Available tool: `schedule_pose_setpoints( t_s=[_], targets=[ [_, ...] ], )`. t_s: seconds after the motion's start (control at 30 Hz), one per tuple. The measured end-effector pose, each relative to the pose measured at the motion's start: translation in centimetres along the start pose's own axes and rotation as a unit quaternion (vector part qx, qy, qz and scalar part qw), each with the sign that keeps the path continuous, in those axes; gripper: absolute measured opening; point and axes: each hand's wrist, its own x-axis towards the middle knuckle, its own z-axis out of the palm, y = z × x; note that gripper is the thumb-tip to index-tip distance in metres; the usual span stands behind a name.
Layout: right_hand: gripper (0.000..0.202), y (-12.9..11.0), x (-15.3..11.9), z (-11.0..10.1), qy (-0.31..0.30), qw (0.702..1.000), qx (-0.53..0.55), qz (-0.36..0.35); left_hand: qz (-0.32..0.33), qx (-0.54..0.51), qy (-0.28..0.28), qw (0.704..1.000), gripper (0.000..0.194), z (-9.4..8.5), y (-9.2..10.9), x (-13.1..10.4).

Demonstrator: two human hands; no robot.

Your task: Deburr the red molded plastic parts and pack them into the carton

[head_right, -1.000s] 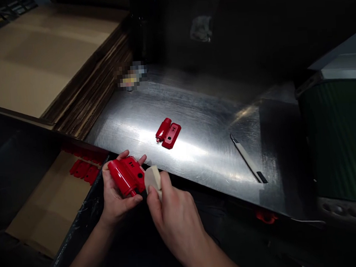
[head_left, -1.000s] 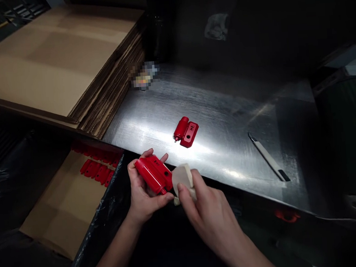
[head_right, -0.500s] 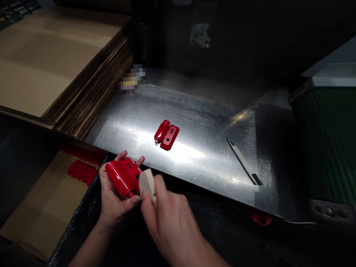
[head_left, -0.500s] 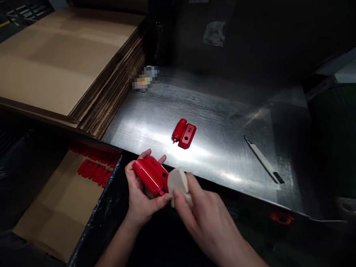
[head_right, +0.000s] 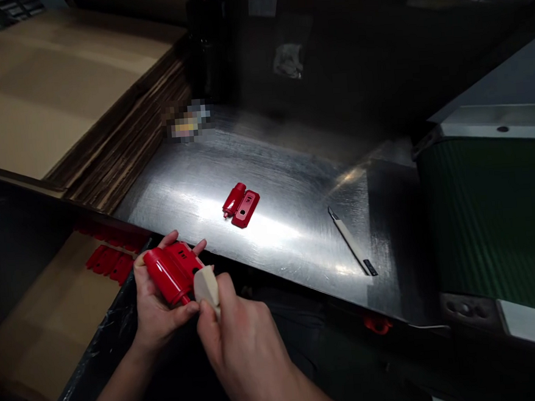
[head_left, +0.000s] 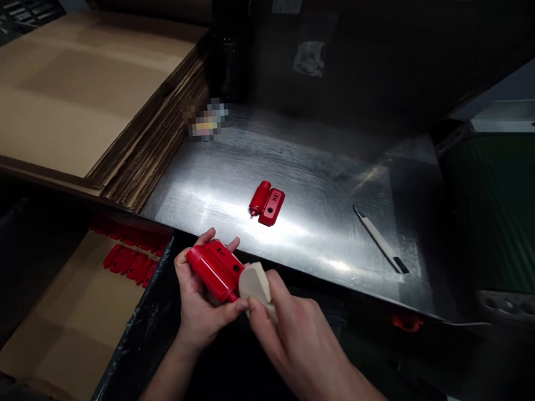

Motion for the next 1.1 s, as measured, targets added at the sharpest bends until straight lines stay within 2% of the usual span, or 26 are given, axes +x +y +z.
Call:
schedule_pose_setpoints(
  t_s=[0.17, 0.3, 0.47, 0.83, 0.93, 1.1],
  targets=[
    [0.009, 0.0, -0.2, -0.1, -0.004, 1.0, 0.002, 0.004, -0.009, 0.003, -0.004, 1.0, 0.086, 0.1, 0.0, -0.1],
    [0.01, -0.1, -0.2, 0.1, 0.015, 1.0, -0.012, 0.019, -0.013, -0.003, 0.005, 1.0, 0.087, 0.0, 0.0, -0.4],
    [0.011, -0.2, -0.1, 0.3, 0.001, 1.0, -0.007, 0.023, -0.015, -0.007, 0.009, 1.0, 0.086, -0.3, 0.3, -0.5],
    [0.009, -0.8, -0.1, 0.6, -0.006, 0.999, -0.032, -0.009, -0.02, -0.042, 0.0, 0.999, 0.084, -0.8, 1.1, -0.4],
    [0.019, 0.7, 1.3, -0.7, 0.051, 0.995, -0.065, 0.049, -0.063, -0.074, -0.006, 0.995, 0.085, -0.9, 1.6, -0.7],
    [0.043, 5.9, 4.8, -6.1, 0.126, 0.978, -0.057, 0.155, -0.119, -0.146, -0.016, 0.982, 0.081, -0.7, 1.7, -1.3]
  ],
)
